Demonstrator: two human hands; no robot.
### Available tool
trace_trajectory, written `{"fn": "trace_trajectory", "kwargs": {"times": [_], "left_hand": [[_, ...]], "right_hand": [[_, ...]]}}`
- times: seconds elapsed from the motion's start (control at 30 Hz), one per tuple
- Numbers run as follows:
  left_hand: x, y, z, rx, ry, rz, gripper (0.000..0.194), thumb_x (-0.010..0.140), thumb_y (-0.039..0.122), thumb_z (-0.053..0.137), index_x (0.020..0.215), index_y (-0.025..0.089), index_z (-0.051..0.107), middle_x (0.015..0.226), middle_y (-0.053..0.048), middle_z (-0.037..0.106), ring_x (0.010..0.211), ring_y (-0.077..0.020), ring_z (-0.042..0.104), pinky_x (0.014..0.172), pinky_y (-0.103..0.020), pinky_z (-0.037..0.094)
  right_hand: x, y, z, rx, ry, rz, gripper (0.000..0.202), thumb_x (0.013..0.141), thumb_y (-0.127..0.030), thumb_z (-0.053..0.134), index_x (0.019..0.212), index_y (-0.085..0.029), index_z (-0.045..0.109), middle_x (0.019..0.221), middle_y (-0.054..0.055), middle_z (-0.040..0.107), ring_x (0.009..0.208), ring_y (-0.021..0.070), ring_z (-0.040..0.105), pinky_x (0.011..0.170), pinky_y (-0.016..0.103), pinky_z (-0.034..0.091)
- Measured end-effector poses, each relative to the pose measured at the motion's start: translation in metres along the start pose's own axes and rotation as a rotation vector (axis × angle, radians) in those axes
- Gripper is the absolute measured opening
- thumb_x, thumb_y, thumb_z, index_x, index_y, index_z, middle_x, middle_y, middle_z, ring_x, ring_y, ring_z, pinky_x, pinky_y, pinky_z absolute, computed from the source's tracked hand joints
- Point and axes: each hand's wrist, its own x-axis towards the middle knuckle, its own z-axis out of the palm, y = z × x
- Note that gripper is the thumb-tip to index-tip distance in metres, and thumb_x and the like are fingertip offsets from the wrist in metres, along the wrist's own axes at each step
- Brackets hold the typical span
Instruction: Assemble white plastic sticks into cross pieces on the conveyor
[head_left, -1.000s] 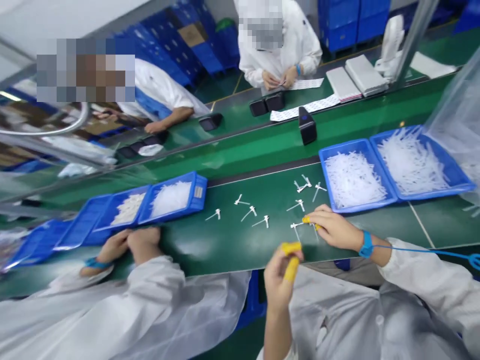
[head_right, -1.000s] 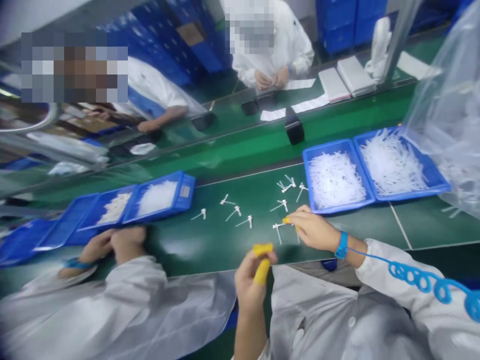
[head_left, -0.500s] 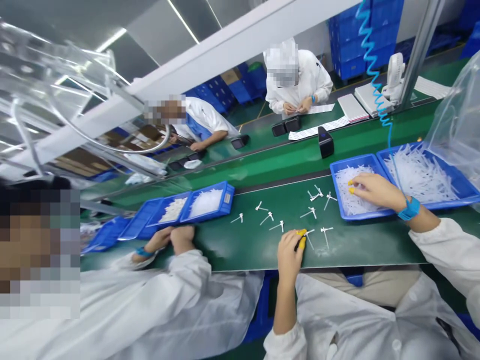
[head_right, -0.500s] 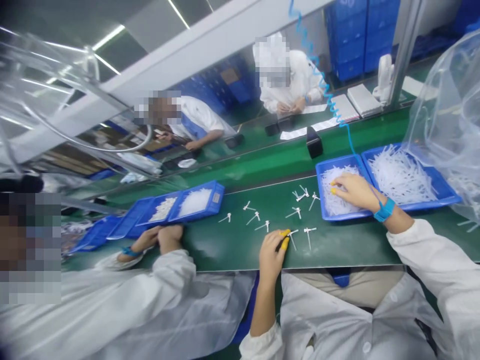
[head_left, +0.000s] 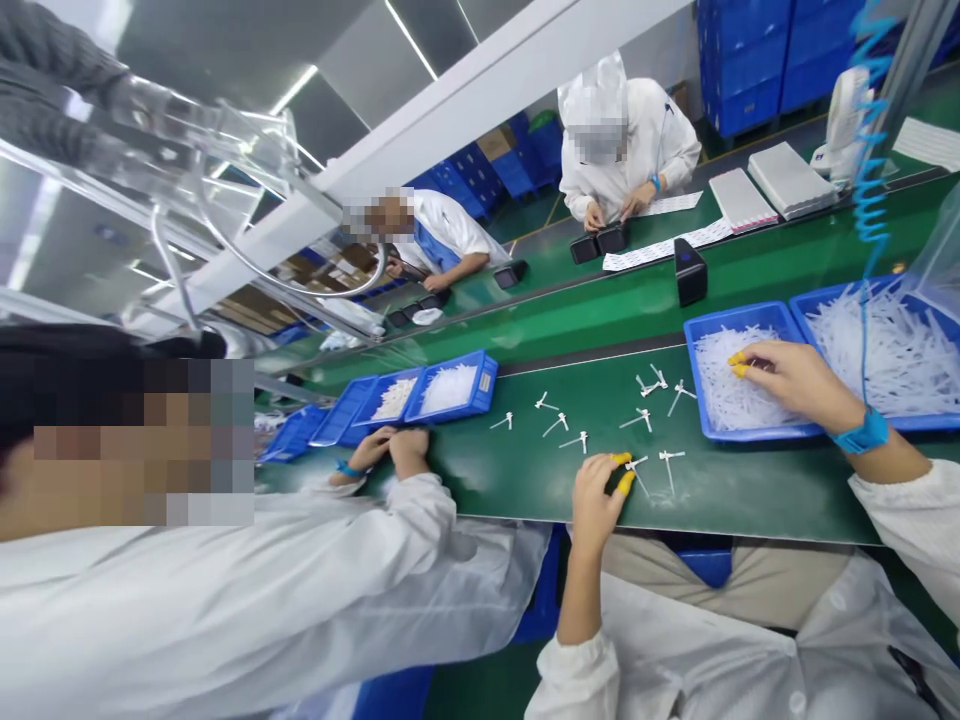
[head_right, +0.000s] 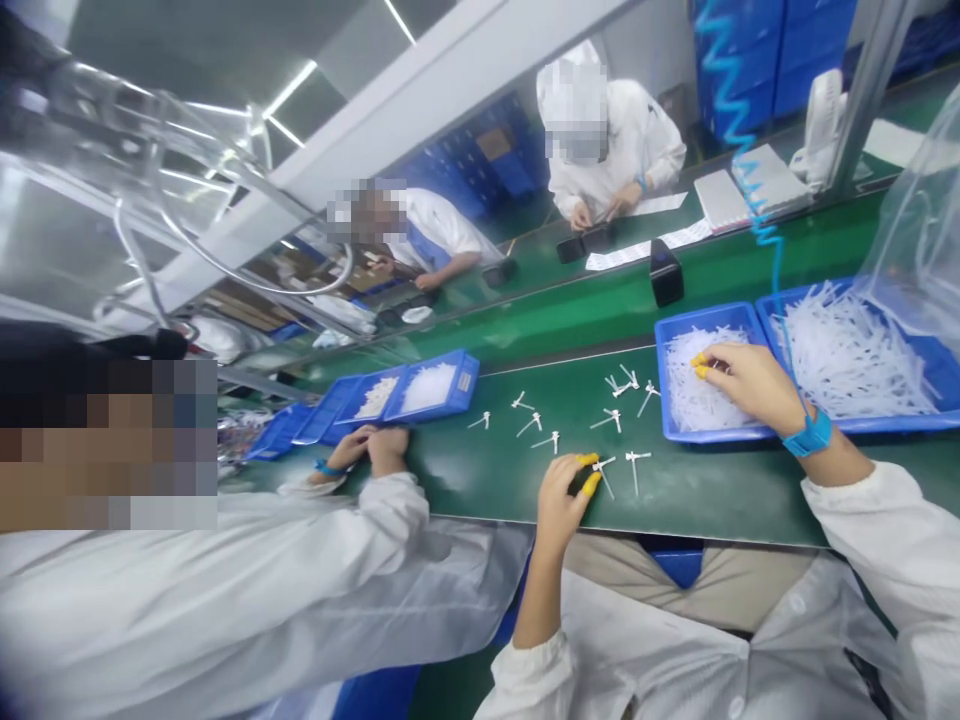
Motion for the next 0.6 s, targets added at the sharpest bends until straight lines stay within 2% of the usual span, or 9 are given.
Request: {"fn": "trace_trajectory", "kwargs": {"times": [0.13,0.33,0.47,0.6], "left_hand": [[-0.001,0.005,0.0,-0.028,-0.001,-0.022,0.021,0.105,0.033,0.074,0.124,0.029,0.082,0.123,-0.009,0.083,0.122,-0.0304,0.073,0.11,-0.051,0.058],[-0.004,0.008,0.0,-0.078,0.063,-0.064,0.022,0.105,0.033,0.073,0.124,0.028,0.08,0.122,-0.01,0.084,0.117,-0.0307,0.076,0.107,-0.051,0.062],[-0.009,0.013,0.001,-0.126,0.139,-0.091,0.026,0.108,0.031,0.064,0.128,0.027,0.079,0.121,-0.011,0.084,0.112,-0.0287,0.08,0.1,-0.045,0.067],[-0.01,0.022,0.014,-0.224,0.211,-0.135,0.03,0.109,0.028,0.058,0.133,0.027,0.076,0.121,-0.012,0.084,0.111,-0.0289,0.082,0.101,-0.047,0.067]], "right_hand": [[-0.002,-0.002,-0.002,0.016,0.023,0.038,0.034,0.103,-0.051,0.059,0.097,-0.024,0.081,0.1,0.009,0.085,0.085,0.0288,0.077,0.079,0.041,0.057],[-0.004,0.004,0.001,0.044,-0.009,0.02,0.042,0.104,-0.062,0.06,0.091,-0.026,0.078,0.091,0.008,0.084,0.078,0.0291,0.075,0.072,0.04,0.054],[-0.003,0.013,0.006,0.017,-0.06,-0.005,0.035,0.103,-0.055,0.061,0.091,-0.026,0.076,0.091,0.007,0.083,0.077,0.0285,0.075,0.071,0.04,0.053],[-0.003,0.016,0.01,-0.016,-0.015,-0.013,0.03,0.102,-0.048,0.059,0.099,-0.025,0.078,0.105,0.01,0.084,0.092,0.0319,0.078,0.082,0.044,0.058]]}}
